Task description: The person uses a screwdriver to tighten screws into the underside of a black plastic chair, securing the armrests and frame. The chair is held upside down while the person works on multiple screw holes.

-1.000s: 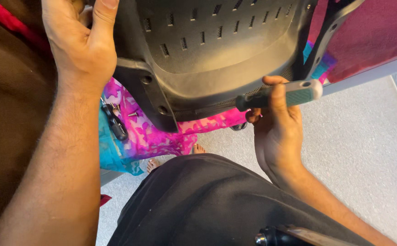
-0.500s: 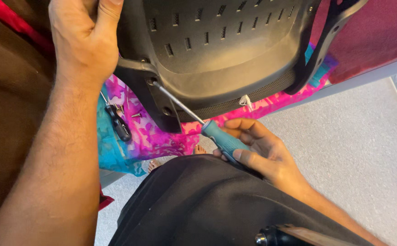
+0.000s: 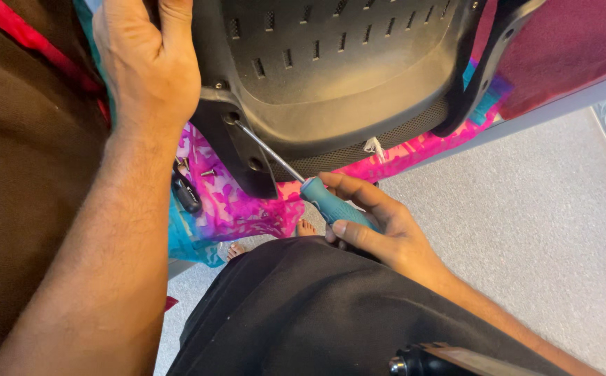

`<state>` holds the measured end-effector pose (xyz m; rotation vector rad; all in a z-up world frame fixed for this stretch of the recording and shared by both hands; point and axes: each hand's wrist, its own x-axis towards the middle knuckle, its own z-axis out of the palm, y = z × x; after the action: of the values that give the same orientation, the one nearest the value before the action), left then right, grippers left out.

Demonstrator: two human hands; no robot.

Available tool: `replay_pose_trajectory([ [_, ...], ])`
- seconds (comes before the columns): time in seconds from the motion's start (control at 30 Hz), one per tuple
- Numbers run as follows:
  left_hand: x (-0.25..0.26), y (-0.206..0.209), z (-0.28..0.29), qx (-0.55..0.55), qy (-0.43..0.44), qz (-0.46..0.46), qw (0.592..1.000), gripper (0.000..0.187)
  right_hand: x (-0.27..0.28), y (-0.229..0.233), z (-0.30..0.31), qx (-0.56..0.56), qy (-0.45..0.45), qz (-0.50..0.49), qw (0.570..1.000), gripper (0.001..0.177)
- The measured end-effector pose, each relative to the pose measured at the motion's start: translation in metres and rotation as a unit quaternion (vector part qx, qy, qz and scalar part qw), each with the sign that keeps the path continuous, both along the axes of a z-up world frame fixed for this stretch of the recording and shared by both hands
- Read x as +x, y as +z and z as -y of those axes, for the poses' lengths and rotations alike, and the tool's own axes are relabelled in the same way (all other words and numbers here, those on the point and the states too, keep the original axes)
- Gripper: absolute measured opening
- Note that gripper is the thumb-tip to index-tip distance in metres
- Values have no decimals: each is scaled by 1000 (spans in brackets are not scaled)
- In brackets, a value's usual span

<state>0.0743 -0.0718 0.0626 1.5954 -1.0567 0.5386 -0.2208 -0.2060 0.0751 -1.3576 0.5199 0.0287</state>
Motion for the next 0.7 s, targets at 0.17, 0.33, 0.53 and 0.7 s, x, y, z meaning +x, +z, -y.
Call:
replay_pose_trajectory([
  [0.17,-8,-4,5,-37,-37,-28,998,30,4,-3,4,-64,43,10,997,68],
  [0.33,-13,-1,4,-38,-56,-69,995,48,5,1,5,-73,56,-15,996,70],
  [0.53,-18,7,1,-53,-59,-96,992,59,5,1,10,-81,79,-30,993,75],
  [0.7,-20,14,1,-12,4,-116,993,51,4,-4,16,-92,88,-11,992,73],
])
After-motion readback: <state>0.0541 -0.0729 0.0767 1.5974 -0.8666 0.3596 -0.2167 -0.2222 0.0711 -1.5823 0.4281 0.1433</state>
